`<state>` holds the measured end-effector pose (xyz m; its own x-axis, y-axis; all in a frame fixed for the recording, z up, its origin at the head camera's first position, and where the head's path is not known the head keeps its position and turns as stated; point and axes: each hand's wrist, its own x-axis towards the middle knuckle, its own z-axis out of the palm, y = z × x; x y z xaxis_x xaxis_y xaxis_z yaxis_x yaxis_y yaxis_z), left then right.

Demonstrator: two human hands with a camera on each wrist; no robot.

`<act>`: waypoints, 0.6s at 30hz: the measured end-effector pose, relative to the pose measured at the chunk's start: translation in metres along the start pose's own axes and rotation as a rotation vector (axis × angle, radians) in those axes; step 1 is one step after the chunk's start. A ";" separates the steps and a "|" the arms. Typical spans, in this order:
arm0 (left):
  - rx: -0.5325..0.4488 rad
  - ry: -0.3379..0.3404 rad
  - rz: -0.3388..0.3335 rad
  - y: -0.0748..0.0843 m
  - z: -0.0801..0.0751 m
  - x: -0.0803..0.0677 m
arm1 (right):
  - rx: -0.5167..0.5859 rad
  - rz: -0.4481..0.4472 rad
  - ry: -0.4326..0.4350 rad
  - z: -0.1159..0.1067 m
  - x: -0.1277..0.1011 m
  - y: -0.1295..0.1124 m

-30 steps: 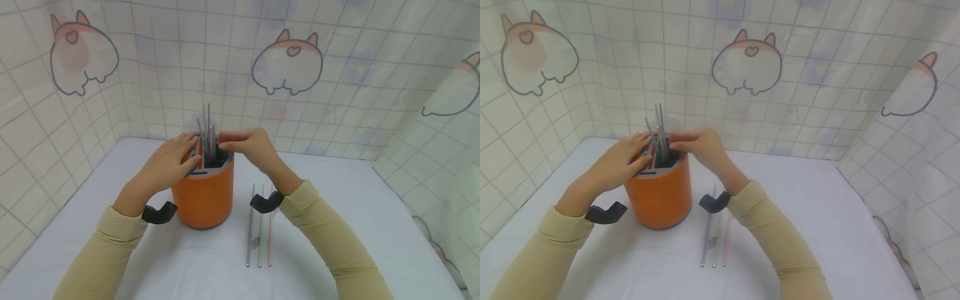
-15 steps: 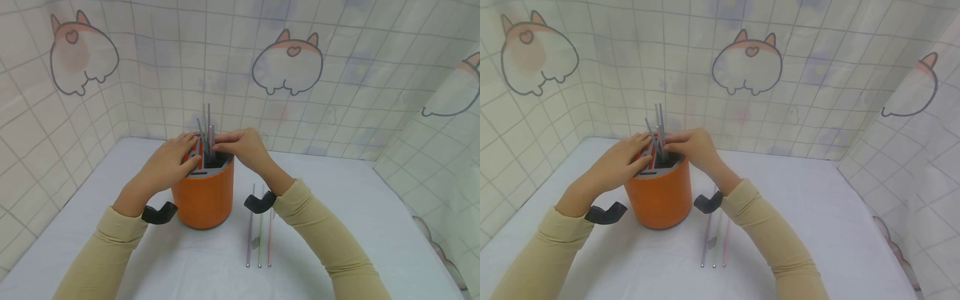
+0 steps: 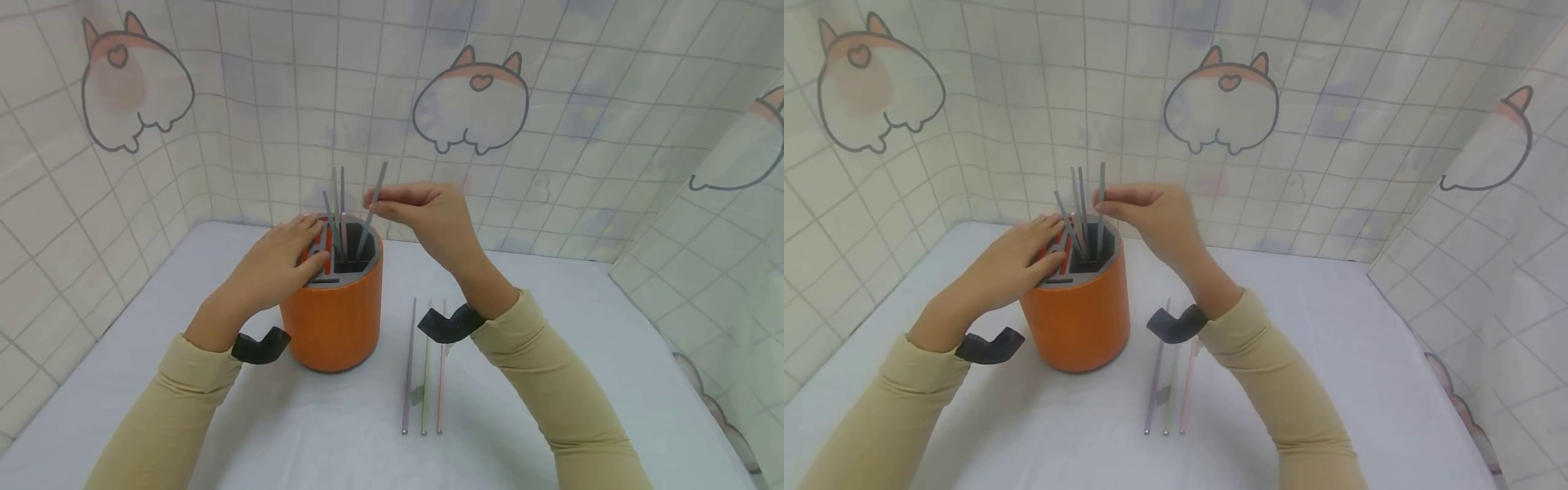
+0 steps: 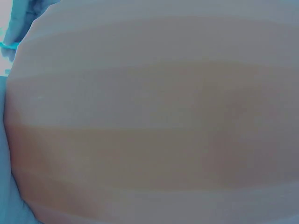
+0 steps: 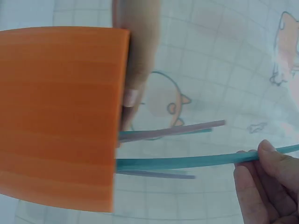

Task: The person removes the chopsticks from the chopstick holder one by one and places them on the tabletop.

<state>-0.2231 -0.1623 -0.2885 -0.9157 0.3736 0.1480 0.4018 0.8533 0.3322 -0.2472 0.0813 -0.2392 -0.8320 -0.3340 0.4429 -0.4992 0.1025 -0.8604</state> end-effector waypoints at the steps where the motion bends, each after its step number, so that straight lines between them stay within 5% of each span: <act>1: 0.001 -0.003 0.001 0.000 0.000 0.000 | 0.010 -0.020 0.013 -0.002 -0.001 -0.003; 11: 0.003 -0.018 -0.004 0.001 -0.003 -0.001 | 0.122 -0.283 0.153 -0.018 -0.012 -0.035; 18: 0.000 -0.022 -0.013 0.002 -0.002 -0.001 | 0.273 -0.305 0.288 -0.037 -0.024 -0.051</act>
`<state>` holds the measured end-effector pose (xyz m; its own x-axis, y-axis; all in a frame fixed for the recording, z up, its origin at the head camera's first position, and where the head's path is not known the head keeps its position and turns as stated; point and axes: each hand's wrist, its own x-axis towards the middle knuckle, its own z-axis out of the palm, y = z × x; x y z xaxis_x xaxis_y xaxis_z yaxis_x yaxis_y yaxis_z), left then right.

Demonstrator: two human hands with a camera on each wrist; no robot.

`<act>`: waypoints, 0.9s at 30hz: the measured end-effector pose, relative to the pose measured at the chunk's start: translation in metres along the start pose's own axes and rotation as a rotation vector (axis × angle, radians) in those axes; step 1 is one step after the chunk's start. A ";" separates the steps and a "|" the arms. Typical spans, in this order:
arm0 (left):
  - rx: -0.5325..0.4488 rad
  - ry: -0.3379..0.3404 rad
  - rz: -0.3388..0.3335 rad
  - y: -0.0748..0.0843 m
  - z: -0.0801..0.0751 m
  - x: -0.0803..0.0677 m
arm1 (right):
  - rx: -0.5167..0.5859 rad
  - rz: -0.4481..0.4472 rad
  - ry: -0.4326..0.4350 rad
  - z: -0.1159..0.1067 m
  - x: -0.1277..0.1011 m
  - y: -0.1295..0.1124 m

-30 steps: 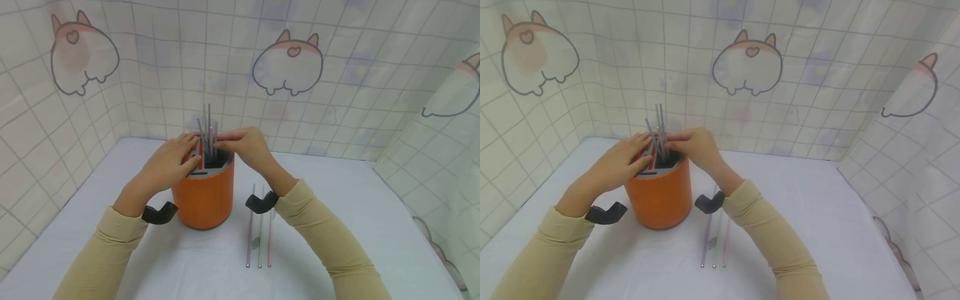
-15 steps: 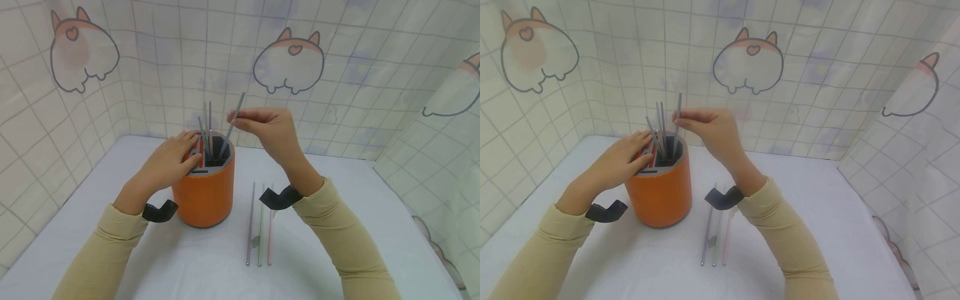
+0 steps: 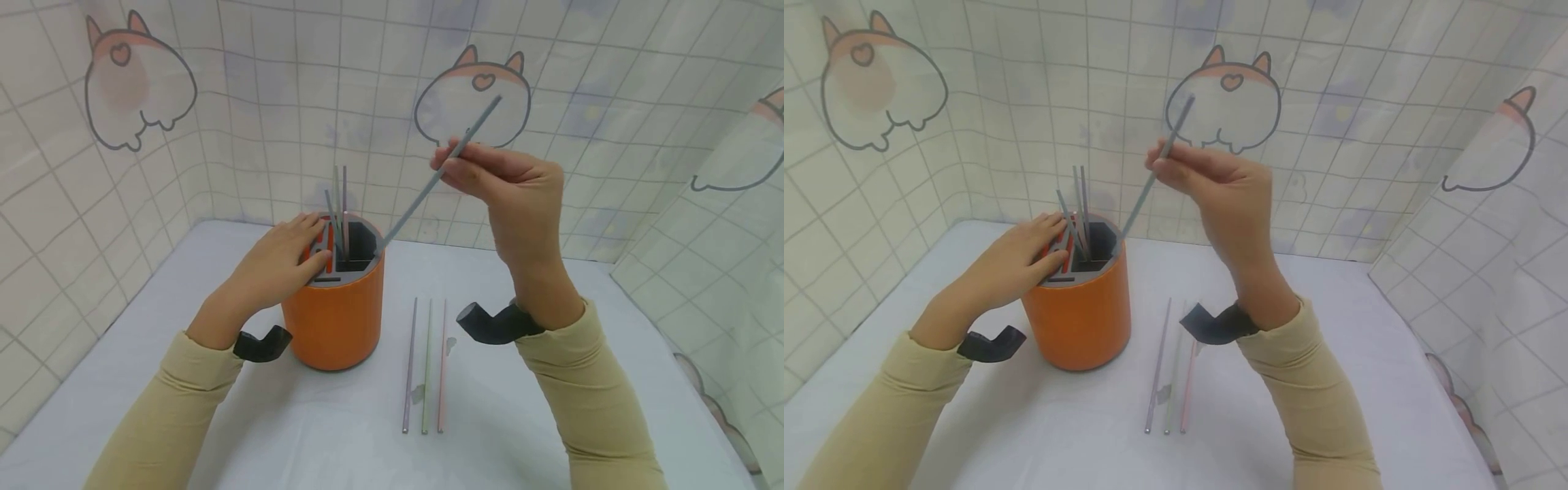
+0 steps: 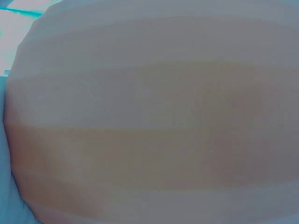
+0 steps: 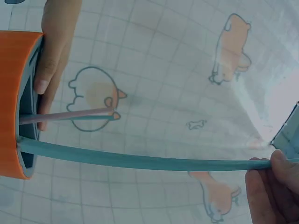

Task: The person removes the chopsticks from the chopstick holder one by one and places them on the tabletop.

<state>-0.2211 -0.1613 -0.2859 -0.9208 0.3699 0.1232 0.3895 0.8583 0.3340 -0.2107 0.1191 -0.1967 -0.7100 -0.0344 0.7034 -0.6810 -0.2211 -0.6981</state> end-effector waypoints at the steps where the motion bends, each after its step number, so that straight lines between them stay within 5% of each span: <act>1: 0.000 0.000 0.000 0.000 0.000 0.000 | 0.003 0.007 0.021 -0.004 0.000 -0.003; 9: -0.006 0.000 0.002 -0.001 0.001 0.001 | -0.028 0.124 0.090 -0.037 -0.006 -0.002; 14: -0.004 0.002 0.004 -0.002 0.002 0.000 | -0.106 0.328 0.038 -0.066 -0.016 0.023; 23: 0.001 0.003 -0.002 -0.002 0.002 0.000 | -0.405 0.668 -0.075 -0.115 -0.052 0.075; 27: 0.002 0.004 -0.003 -0.001 0.002 0.001 | -0.413 0.775 -0.083 -0.127 -0.064 0.088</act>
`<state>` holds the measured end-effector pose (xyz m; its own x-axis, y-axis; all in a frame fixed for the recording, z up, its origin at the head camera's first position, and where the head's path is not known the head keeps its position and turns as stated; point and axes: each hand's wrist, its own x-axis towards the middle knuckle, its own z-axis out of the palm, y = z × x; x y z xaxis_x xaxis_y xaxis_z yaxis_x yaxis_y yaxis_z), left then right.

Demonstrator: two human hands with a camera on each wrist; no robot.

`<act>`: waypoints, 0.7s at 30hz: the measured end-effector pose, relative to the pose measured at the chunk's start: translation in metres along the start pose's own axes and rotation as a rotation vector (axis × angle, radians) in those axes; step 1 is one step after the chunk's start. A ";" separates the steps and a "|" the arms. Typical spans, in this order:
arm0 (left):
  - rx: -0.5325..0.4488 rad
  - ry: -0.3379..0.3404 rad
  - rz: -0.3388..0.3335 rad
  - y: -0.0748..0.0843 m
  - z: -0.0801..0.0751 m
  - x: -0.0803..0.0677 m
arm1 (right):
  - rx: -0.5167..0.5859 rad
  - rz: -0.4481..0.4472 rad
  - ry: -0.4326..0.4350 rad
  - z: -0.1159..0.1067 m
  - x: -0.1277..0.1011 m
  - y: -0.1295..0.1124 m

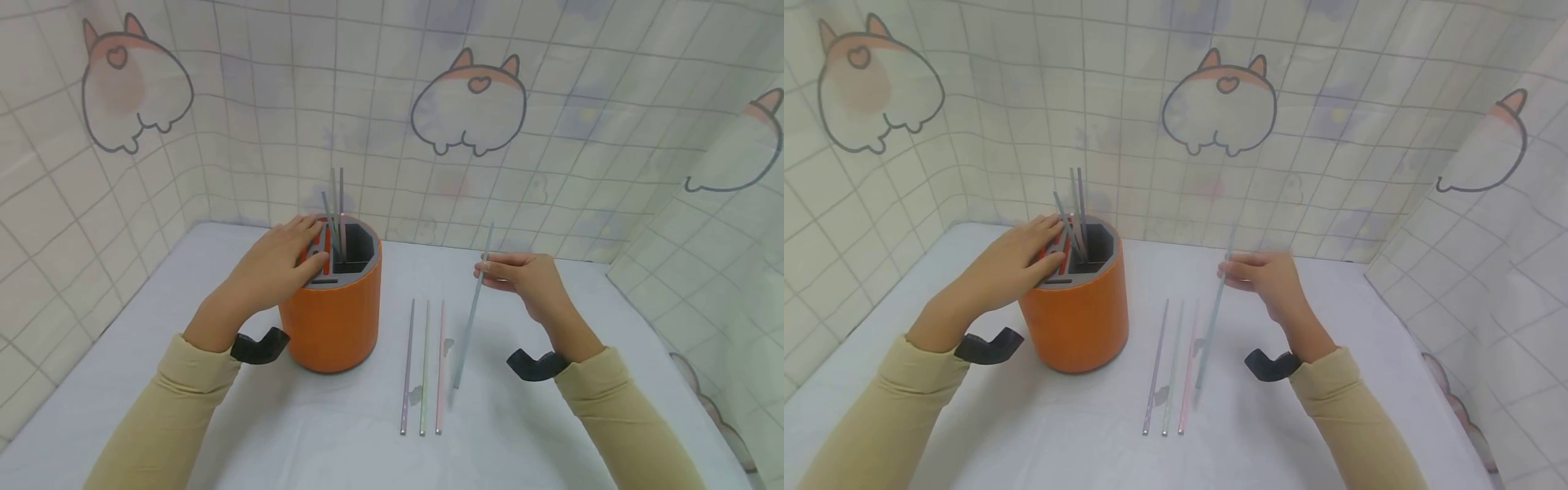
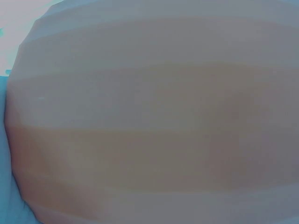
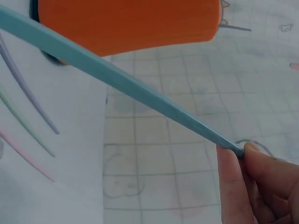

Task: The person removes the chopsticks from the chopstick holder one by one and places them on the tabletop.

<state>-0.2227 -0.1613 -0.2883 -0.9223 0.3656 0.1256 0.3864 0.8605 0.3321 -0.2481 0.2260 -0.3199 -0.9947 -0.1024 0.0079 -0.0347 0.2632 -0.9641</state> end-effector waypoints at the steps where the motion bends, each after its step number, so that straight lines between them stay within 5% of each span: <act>1: 0.001 0.000 -0.001 0.000 0.000 0.000 | 0.007 0.021 -0.012 -0.001 0.000 0.005; 13: -0.004 0.001 0.008 0.000 0.000 0.000 | 0.098 0.301 -0.079 0.006 0.012 0.071; 21: -0.005 -0.001 0.008 0.001 0.000 -0.001 | 0.137 0.383 -0.091 0.017 0.014 0.095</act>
<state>-0.2212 -0.1610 -0.2879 -0.9193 0.3726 0.1269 0.3932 0.8557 0.3363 -0.2633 0.2334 -0.4157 -0.9206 -0.1077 -0.3753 0.3550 0.1691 -0.9194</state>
